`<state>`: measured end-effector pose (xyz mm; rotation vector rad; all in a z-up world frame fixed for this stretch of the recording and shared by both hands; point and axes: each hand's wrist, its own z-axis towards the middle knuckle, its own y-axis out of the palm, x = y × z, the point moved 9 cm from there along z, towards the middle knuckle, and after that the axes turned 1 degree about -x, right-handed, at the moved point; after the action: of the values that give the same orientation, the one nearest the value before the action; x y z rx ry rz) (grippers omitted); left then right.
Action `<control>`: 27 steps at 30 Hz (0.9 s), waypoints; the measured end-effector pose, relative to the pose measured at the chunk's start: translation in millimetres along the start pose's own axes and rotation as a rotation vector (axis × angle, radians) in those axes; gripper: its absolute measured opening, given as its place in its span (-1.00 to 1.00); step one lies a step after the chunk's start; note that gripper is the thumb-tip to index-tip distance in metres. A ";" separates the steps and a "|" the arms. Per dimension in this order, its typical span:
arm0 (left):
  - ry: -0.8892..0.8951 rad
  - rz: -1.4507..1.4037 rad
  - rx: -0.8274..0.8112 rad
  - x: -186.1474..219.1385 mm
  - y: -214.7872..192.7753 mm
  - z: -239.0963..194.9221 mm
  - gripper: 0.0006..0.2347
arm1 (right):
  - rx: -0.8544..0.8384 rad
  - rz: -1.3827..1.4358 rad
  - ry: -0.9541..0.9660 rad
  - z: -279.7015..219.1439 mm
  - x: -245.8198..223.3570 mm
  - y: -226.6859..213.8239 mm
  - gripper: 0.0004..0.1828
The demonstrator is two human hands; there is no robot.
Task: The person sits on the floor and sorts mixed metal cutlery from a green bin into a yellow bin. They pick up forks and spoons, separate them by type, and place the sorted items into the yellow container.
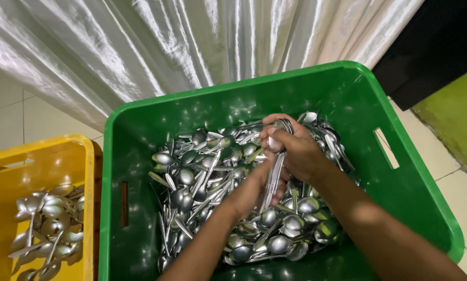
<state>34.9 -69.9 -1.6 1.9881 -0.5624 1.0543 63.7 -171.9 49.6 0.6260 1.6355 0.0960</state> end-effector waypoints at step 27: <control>0.217 0.306 0.550 46.8 -51.1 -14.5 -0.71 | 0.116 -0.354 -0.167 -5.6 -43.0 -6.8 -0.55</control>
<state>88.8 -29.2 19.6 2.2495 -0.5029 1.7398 57.5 -195.2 86.2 0.4119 1.5720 -0.3041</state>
